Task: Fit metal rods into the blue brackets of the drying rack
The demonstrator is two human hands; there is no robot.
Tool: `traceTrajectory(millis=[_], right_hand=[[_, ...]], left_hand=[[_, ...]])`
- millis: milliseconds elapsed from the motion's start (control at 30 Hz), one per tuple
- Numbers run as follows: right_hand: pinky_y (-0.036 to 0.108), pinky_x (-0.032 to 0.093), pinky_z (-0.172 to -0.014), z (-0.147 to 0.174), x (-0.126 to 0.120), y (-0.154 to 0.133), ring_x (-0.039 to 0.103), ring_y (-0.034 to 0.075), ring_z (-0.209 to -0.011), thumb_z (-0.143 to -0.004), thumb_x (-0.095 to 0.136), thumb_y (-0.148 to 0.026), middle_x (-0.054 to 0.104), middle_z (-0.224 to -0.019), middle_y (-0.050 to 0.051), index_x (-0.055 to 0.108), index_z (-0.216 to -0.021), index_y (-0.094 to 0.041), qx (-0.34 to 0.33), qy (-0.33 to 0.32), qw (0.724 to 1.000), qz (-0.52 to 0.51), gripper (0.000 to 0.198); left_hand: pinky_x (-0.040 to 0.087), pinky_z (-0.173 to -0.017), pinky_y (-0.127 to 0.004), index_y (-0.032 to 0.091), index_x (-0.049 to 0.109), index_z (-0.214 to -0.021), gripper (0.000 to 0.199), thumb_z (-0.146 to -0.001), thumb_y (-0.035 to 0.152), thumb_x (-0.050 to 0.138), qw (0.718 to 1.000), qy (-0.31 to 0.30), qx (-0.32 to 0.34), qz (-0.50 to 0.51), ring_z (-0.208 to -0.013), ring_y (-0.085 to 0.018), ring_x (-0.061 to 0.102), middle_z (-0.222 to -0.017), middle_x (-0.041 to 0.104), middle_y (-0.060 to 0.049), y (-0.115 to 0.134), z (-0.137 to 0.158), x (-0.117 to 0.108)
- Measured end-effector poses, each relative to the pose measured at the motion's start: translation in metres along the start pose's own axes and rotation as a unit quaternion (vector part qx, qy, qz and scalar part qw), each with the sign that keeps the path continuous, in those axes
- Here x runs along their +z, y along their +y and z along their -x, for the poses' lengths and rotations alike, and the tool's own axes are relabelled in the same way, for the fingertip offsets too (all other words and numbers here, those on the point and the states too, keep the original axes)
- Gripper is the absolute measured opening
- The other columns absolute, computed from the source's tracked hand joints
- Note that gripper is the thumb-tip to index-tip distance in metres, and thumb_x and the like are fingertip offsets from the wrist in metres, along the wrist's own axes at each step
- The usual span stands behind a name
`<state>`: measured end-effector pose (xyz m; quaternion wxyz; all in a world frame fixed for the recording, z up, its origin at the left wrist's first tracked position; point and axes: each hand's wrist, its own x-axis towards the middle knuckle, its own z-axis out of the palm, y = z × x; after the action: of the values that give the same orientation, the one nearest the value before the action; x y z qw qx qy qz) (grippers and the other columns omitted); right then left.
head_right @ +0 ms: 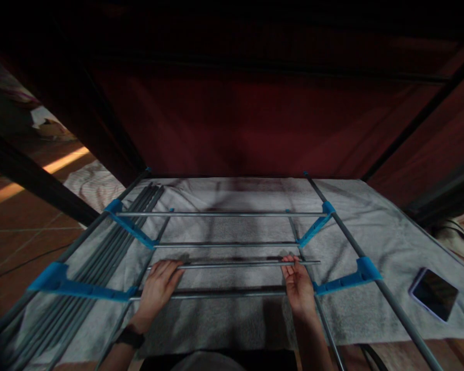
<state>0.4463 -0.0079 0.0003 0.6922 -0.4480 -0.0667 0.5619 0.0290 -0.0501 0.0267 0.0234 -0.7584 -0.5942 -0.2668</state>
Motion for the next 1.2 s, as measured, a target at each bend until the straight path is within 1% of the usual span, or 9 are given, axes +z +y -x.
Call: traceTrajectory(millis=[100,200,367,533,667,933,1067,1200], right_hand=[[0.031,0.051,-0.099,0.0,-0.001,0.0,0.066,0.013,-0.098,-0.073,0.074,-0.023,0.069,-0.1,0.0,0.065,-0.088,-0.021,-0.006,-0.003,1.0,0.0,0.017],[0.029,0.052,-0.097,-0.001,-0.002,0.001,0.067,0.013,-0.097,-0.075,0.072,-0.023,0.07,-0.098,0.0,0.065,-0.087,-0.022,-0.008,0.007,1.0,-0.01,0.014],[0.031,0.054,-0.095,-0.004,-0.006,0.003,0.067,0.014,-0.096,-0.076,0.073,-0.022,0.07,-0.097,0.001,0.065,-0.086,-0.021,-0.009,0.003,1.0,-0.018,0.013],[0.028,0.055,-0.093,-0.004,-0.006,0.003,0.068,0.013,-0.095,-0.075,0.077,-0.025,0.069,-0.096,0.0,0.065,-0.086,-0.021,-0.008,0.002,1.0,-0.018,0.017],[0.027,0.055,-0.092,-0.003,-0.005,0.002,0.067,0.012,-0.094,-0.074,0.079,-0.025,0.069,-0.095,-0.001,0.064,-0.085,-0.02,-0.007,-0.005,1.0,-0.019,0.019],[0.025,0.054,-0.094,-0.007,-0.01,0.004,0.067,0.011,-0.092,-0.074,0.076,-0.021,0.069,-0.093,-0.002,0.065,-0.085,-0.021,-0.004,-0.026,0.999,-0.019,0.015],[0.023,0.054,-0.093,-0.008,-0.012,0.005,0.067,0.01,-0.092,-0.077,0.074,-0.02,0.069,-0.092,-0.002,0.066,-0.085,-0.021,0.005,-0.023,1.0,-0.018,0.012],[0.022,0.055,-0.091,-0.007,-0.01,0.004,0.067,0.01,-0.091,-0.076,0.075,-0.02,0.069,-0.092,-0.002,0.066,-0.085,-0.022,0.004,-0.028,0.999,-0.022,0.013]], left_hand=[[0.042,-0.098,-0.044,0.022,0.067,-0.106,0.026,-0.096,0.033,0.046,1.0,0.009,0.007,-0.015,-0.1,-0.025,0.062,-0.102,0.071,-0.007,0.0,0.0,0.0],[0.04,-0.099,-0.045,0.021,0.067,-0.106,0.025,-0.096,0.031,0.046,0.999,0.018,0.002,-0.036,-0.1,-0.026,0.061,-0.102,0.071,-0.008,0.0,0.001,0.0],[0.04,-0.096,-0.044,0.021,0.067,-0.103,0.025,-0.095,0.029,0.044,0.998,0.019,-0.018,-0.053,-0.095,-0.026,0.061,-0.095,0.071,-0.007,0.0,0.001,0.0],[0.04,-0.094,-0.043,0.02,0.065,-0.104,0.024,-0.095,0.029,0.045,0.998,0.014,-0.026,-0.047,-0.095,-0.026,0.061,-0.094,0.07,-0.007,-0.003,0.002,0.004],[0.04,-0.093,-0.043,0.021,0.064,-0.101,0.021,-0.095,0.03,0.047,0.999,0.01,-0.026,-0.041,-0.095,-0.026,0.062,-0.094,0.071,-0.007,-0.006,0.003,0.006],[0.042,-0.091,-0.043,0.021,0.061,-0.098,0.017,-0.094,0.03,0.048,0.999,0.01,-0.034,-0.028,-0.093,-0.026,0.061,-0.093,0.07,-0.006,-0.006,0.003,0.007],[0.043,-0.088,-0.042,0.021,0.061,-0.098,0.015,-0.094,0.03,0.049,0.999,-0.002,-0.032,-0.019,-0.093,-0.026,0.061,-0.092,0.069,-0.006,-0.007,0.002,0.007],[0.043,-0.086,-0.041,0.022,0.061,-0.097,0.015,-0.094,0.031,0.049,0.999,-0.013,-0.031,-0.013,-0.093,-0.026,0.061,-0.093,0.069,-0.006,-0.007,0.002,0.006]])
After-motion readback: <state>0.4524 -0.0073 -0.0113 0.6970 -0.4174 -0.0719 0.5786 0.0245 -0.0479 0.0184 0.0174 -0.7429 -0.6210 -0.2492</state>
